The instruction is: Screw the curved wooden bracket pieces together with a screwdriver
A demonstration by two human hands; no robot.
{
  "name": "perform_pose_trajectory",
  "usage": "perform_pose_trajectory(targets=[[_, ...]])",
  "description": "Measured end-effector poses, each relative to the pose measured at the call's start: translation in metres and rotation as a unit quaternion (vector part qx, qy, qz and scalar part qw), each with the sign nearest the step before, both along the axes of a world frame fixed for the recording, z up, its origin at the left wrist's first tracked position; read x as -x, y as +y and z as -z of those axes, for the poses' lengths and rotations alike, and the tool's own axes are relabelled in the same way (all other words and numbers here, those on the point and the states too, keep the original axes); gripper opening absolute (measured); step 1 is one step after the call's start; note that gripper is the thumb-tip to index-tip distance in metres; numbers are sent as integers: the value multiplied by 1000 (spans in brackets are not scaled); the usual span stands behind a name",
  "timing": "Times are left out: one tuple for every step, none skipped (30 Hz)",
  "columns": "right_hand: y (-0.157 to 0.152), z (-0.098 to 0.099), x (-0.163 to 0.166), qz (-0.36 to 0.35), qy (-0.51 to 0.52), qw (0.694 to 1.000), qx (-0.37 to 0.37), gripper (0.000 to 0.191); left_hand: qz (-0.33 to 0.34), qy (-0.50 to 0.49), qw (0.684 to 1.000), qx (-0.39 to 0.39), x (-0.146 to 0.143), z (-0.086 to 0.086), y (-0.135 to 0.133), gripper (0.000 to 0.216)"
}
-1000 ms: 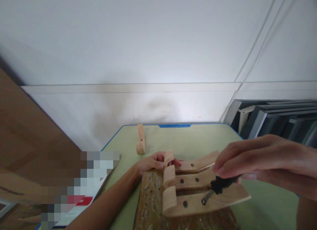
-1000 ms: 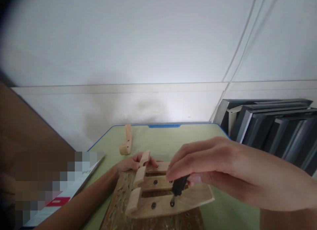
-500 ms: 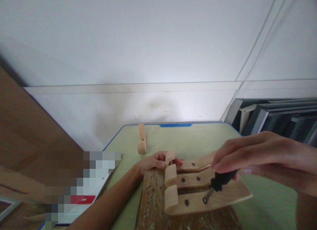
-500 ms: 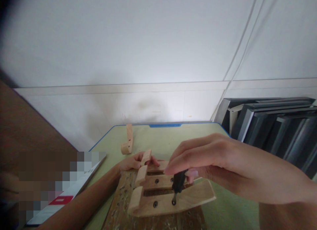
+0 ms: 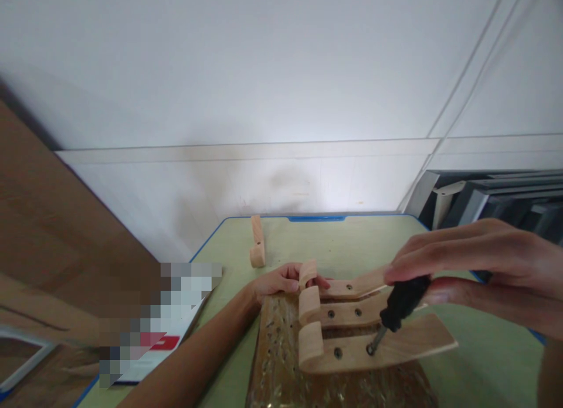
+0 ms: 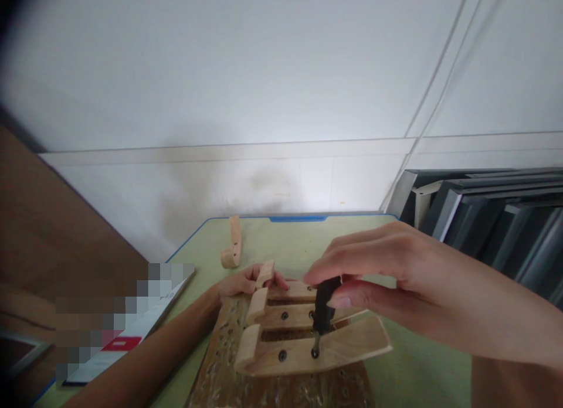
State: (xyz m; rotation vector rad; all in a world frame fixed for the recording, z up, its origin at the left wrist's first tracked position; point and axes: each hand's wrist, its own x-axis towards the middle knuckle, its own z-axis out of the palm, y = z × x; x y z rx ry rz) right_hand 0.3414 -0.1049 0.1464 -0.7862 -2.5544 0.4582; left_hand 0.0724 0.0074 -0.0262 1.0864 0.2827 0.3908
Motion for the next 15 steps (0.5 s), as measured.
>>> perform_pose_trajectory(targets=[[0, 1, 0, 4, 3, 1000, -3, 29, 2, 0, 1000, 0, 0, 0, 0, 37], [-1, 1, 0, 12, 6, 1000, -8, 29, 4, 1, 1000, 0, -1, -1, 0, 39], [-1, 2, 1, 22, 6, 1000, -13, 28, 6, 2, 1000, 0, -1, -1, -1, 40], [-1, 2, 2, 28, 7, 999, -19, 27, 7, 3, 1000, -1, -1, -1, -1, 41], [-1, 3, 3, 32, 6, 999, -23, 25, 7, 4, 1000, -3, -1, -1, -1, 41], [-2, 3, 4, 33, 4, 999, -28, 24, 6, 4, 1000, -6, -1, -2, -1, 41], [-2, 4, 4, 35, 4, 999, -33, 22, 5, 4, 1000, -9, -1, -2, -1, 41], [-2, 4, 5, 39, 3, 999, -35, 20, 4, 5, 1000, -11, 0, -2, -1, 42], [-2, 4, 5, 47, 3, 998, -37, 18, 3, 6, 1000, -13, 0, -2, -1, 42], [-2, 5, 6, 54, 3, 998, -37, 16, 3, 8, 1000, -15, 0, -2, -1, 44], [-2, 5, 6, 61, 2, 997, -37, 15, 4, 10, 1000, -16, 0, -2, -1, 45], [-1, 5, 6, 64, 3, 997, -39, 15, 5, 12, 1000, -16, 0, -2, -1, 45], [-1, 6, 6, 65, 4, 997, -40, 15, 5, 13, 1000, -16, 0, -2, -1, 45], [-1, 6, 5, 64, 4, 997, -41, 15, 5, 13, 1000, -17, -1, -2, -1, 44], [0, 6, 5, 63, 4, 997, -43, 15, 5, 13, 1000, -17, -1, -2, -1, 43]])
